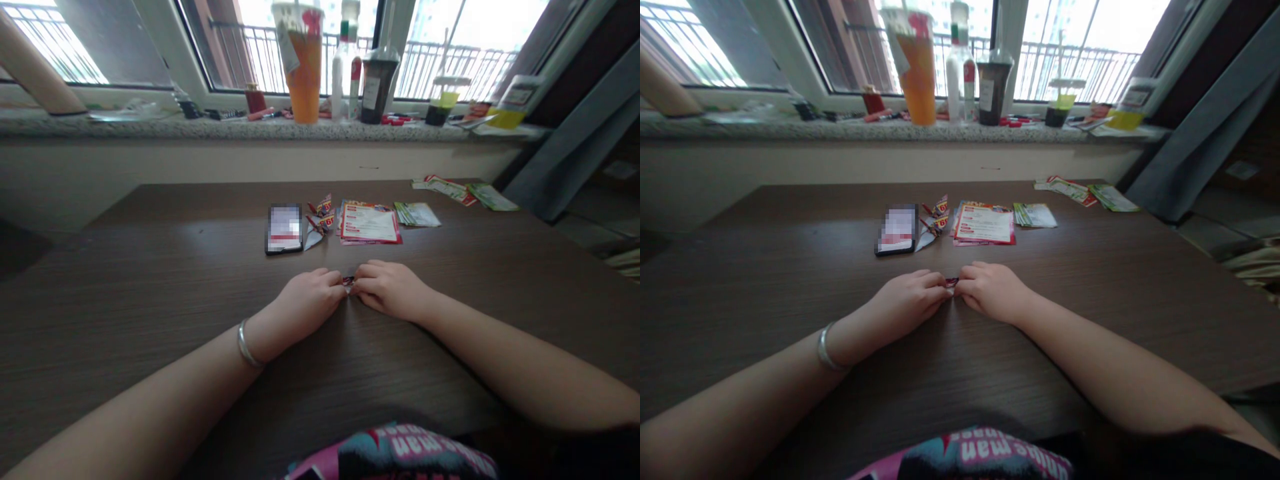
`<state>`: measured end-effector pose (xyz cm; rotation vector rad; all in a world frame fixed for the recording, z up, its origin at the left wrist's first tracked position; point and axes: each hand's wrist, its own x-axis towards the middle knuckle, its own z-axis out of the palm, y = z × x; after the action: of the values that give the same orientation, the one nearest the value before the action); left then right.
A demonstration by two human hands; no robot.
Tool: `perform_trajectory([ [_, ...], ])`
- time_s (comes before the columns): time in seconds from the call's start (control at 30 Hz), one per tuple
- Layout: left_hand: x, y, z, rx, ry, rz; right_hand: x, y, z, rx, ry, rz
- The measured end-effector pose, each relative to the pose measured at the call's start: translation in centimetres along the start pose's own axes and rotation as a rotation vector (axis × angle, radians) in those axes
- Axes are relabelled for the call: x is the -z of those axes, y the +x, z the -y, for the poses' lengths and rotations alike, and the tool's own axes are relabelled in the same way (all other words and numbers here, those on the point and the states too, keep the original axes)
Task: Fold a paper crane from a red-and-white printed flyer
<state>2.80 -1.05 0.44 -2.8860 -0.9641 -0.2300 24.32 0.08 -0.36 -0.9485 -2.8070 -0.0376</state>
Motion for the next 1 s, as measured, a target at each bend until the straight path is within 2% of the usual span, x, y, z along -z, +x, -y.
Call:
perform_trajectory([
  [0.2, -0.1, -0.2, -0.1, -0.009, 0.068, 0.022, 0.6, 0.0, 0.0, -0.02, 0.018, 0.044],
  [0.37, 0.8, -0.2, -0.1, 0.003, 0.054, 0.074, 1.0, -0.3, 0.0, -0.05, -0.009, 0.071],
  [0.47, 1.2, -0.1, -0.1, 0.015, 0.051, 0.108, 1.1, -0.3, 0.2, -0.074, -0.016, 0.068],
  [0.77, 1.2, 0.0, 0.0, -0.005, 0.06, 0.114, 1.2, -0.5, -0.5, -0.084, 0.084, 0.071],
  [1.0, 1.4, -0.1, 0.2, -0.008, 0.021, 0.139, 1.3, -0.7, -0.1, -0.11, 0.037, 0.063],
])
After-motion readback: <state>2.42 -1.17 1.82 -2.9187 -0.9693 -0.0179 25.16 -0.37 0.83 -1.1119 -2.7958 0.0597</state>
